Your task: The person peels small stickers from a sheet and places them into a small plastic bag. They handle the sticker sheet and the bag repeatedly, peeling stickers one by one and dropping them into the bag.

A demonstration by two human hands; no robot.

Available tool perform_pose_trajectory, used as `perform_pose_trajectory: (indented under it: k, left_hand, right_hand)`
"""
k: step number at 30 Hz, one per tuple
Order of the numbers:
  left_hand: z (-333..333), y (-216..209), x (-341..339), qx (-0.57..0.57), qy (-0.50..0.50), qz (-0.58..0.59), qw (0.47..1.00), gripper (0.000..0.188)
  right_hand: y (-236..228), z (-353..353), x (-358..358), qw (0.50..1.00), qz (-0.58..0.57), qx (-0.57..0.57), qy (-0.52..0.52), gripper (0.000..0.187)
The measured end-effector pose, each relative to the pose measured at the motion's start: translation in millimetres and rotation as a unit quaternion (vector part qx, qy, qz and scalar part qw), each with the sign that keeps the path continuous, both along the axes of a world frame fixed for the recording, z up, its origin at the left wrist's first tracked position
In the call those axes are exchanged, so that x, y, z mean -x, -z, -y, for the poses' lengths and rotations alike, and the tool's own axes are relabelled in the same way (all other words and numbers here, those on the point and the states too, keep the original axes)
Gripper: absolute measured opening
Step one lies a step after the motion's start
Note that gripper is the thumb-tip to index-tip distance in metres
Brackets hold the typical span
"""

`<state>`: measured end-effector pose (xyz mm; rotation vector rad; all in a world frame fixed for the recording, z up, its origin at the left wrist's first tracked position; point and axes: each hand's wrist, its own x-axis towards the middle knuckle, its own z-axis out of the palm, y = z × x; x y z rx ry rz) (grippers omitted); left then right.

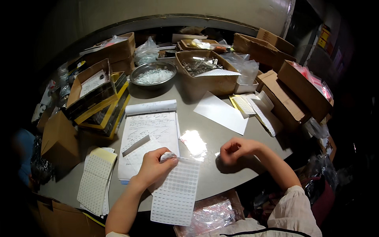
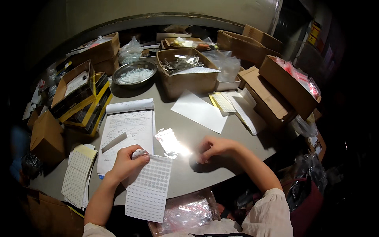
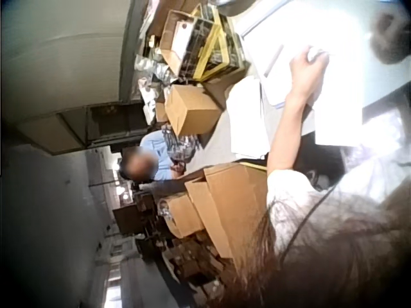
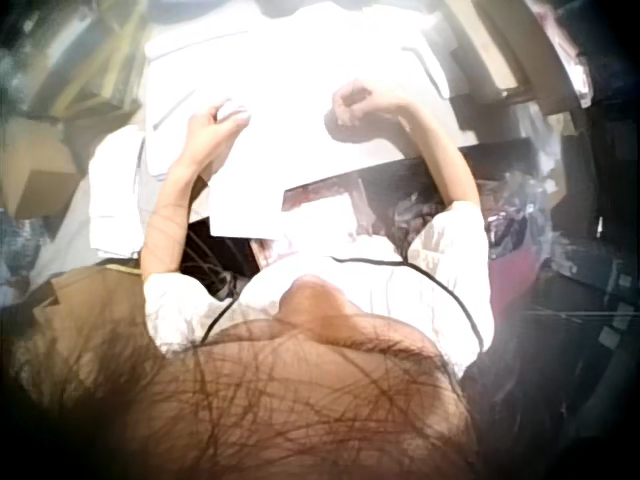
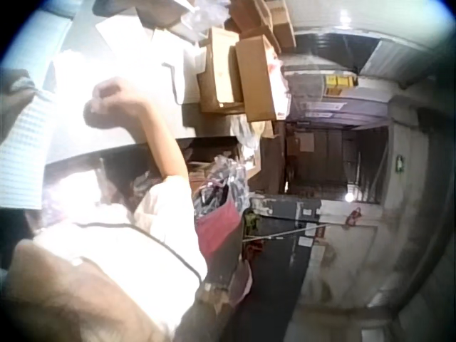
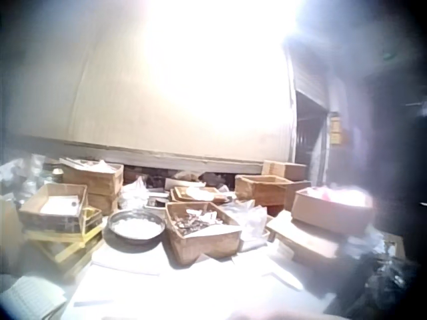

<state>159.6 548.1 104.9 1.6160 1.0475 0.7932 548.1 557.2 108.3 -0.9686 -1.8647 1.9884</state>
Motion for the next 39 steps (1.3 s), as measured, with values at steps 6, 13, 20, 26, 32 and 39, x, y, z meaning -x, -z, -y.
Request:
perform_pose_trajectory:
  k: [6,13,20,26,32,39]
  left_hand:
    - [1,2,2,0.012,-0.035,0.032,0.999,0.017]
    - [-1,2,1,-0.006,-0.039,0.055,0.998,0.017]
    - [2,3,1,-0.007,-0.044,0.061,0.997,0.018]
    - [2,2,-2,-0.010,-0.044,0.059,0.997,0.018]
    - [4,2,0,-0.016,-0.048,0.047,0.998,0.018]
    - [3,0,0,-0.012,-0.038,0.039,0.998,0.019]
  right_hand:
    - [-16,30,7,0.969,0.059,-0.072,0.229,0.017]
    - [18,44,4,0.947,0.175,-0.111,0.245,0.023]
    - [11,42,16,0.926,0.178,-0.128,0.306,0.013]
    - [26,39,12,0.864,0.273,-0.320,0.278,0.014]
    - [-13,32,19,0.773,0.441,-0.390,0.238,0.035]
    - [-17,57,87,0.791,0.406,-0.451,0.076,0.046]
